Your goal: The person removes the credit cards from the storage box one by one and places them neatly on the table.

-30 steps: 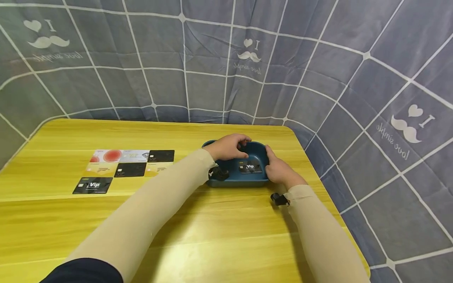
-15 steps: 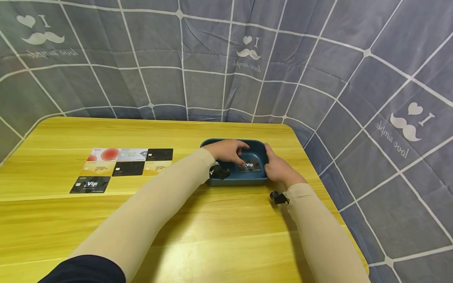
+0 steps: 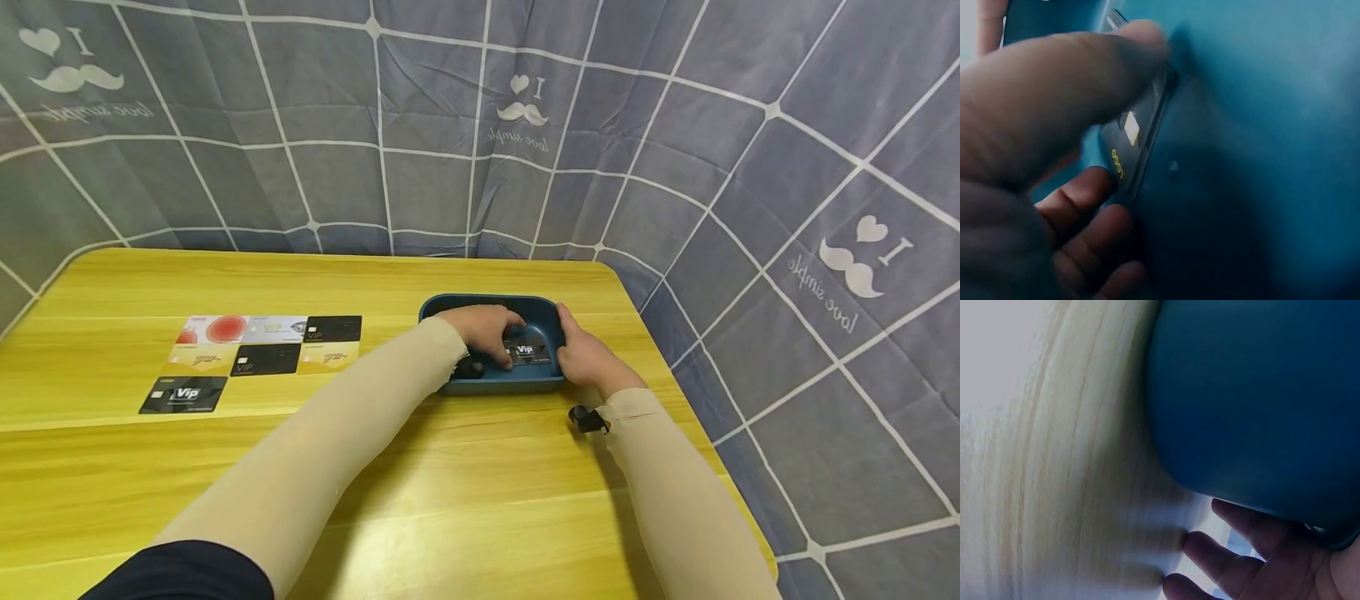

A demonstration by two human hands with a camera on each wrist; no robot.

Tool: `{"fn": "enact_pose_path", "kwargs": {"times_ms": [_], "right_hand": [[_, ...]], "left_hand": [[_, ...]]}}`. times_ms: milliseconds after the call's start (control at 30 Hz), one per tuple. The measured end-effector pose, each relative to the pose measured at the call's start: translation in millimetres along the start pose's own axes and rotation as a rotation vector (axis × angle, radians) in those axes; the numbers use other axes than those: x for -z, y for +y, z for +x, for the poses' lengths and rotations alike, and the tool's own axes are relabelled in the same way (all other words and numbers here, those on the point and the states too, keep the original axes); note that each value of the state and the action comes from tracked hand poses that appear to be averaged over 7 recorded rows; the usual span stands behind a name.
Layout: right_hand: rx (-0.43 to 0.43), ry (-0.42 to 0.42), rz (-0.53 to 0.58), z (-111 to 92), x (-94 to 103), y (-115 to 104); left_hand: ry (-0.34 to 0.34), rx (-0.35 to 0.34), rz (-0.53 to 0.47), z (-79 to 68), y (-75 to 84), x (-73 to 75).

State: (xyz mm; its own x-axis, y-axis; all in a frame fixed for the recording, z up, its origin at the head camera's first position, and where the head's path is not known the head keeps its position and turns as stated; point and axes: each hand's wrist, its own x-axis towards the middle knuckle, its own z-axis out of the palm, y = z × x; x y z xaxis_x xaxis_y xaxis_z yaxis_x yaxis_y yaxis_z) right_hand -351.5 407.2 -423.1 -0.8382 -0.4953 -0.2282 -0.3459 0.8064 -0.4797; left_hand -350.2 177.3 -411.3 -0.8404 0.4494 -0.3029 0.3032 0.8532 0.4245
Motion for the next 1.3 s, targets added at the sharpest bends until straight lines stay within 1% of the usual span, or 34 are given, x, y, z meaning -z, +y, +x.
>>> {"fn": "enact_pose_path", "kwargs": {"times_ms": [67,167,333,567,933,1067,1300], "right_hand": [[-0.001,0.002,0.001,-0.4,0.0,-0.8],[-0.003,0.004,0.004,-2.1,0.9,-2.9],[-0.005,0.003,0.004,-4.2,1.2,-4.9],[-0.012,0.002,0.01,-5.2,0.7,-4.0],[-0.028,-0.005,0.005,-4.0,-0.6,-4.4],[-0.025,-0.001,0.002,-3.1,-1.3,-3.8],[-0.018,-0.003,0.008,-2.9,-1.6,-3.5]], "left_hand": [[-0.013,0.012,0.025,-1.6,0.3,-0.8],[-0.018,0.024,0.035,-2.1,0.0,-2.1],[-0.02,0.015,0.033,-3.6,0.1,-3.8],[-0.011,0.0,0.069,-3.7,1.3,-4.3],[-0.011,-0.012,0.032,-5.2,-0.5,-4.1],[-0.001,-0.02,0.032,-5.1,-1.6,-4.3],[0.013,-0.019,-0.008,-5.5,-2.6,-5.9]]}}
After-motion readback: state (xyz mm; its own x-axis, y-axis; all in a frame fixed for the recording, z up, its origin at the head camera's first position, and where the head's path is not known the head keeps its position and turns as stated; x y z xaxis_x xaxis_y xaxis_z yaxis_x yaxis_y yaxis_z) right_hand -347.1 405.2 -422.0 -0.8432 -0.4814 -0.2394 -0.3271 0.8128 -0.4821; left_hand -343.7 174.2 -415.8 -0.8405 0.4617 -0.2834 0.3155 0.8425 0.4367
